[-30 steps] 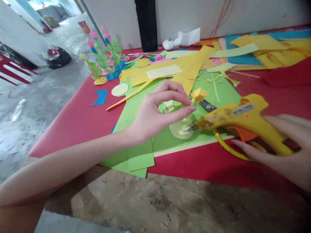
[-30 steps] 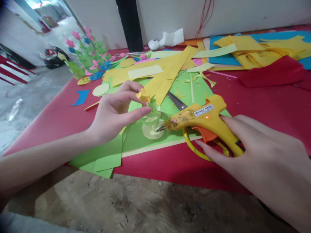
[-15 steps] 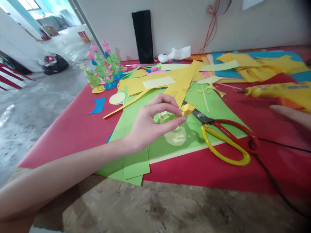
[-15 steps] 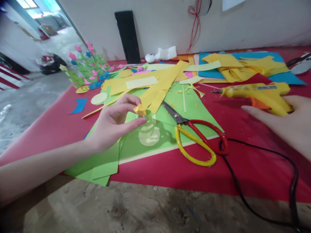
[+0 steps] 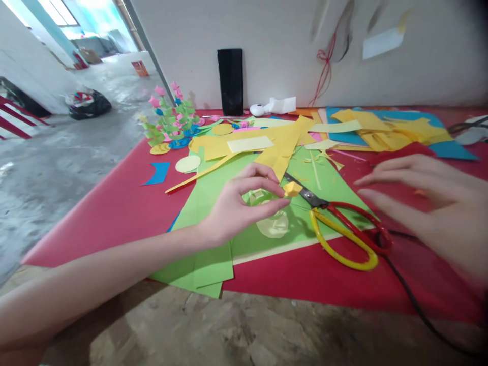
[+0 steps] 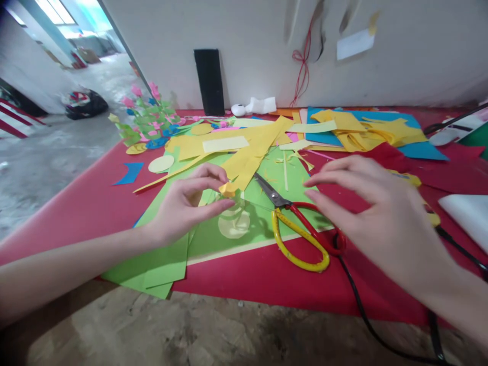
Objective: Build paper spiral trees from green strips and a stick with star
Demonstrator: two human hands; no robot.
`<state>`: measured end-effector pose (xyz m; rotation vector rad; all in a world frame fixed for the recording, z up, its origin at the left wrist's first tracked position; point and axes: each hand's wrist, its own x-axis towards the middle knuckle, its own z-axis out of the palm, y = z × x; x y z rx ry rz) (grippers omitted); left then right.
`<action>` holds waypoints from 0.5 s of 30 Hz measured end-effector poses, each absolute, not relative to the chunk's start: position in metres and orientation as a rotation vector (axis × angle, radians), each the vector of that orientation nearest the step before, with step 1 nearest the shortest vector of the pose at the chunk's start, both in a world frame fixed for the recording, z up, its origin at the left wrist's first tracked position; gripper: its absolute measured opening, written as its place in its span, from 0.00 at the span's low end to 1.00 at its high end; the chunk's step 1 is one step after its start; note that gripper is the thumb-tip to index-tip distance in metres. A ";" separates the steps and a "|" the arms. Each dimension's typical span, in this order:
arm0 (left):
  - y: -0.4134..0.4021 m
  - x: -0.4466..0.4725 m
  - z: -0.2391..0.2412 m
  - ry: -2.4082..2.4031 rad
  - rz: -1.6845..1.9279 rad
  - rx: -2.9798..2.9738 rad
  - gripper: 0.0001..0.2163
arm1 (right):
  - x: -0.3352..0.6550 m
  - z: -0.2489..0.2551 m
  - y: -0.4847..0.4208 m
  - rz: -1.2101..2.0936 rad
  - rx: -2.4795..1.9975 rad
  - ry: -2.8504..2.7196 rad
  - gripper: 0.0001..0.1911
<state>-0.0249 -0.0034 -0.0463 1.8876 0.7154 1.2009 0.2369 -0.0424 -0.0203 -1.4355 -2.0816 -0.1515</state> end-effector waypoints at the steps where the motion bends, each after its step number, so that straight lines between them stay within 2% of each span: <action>1: -0.003 -0.025 -0.046 0.717 1.200 1.889 0.02 | 0.218 -0.013 -0.043 -0.101 -1.318 -2.128 0.04; 9: -0.004 -0.026 -0.045 0.711 1.201 1.906 0.02 | 0.163 -0.013 -0.029 0.409 -1.060 -2.054 0.03; 15: -0.004 -0.027 -0.043 0.724 1.205 1.932 0.02 | 0.160 -0.019 -0.024 0.513 -1.045 -1.970 0.04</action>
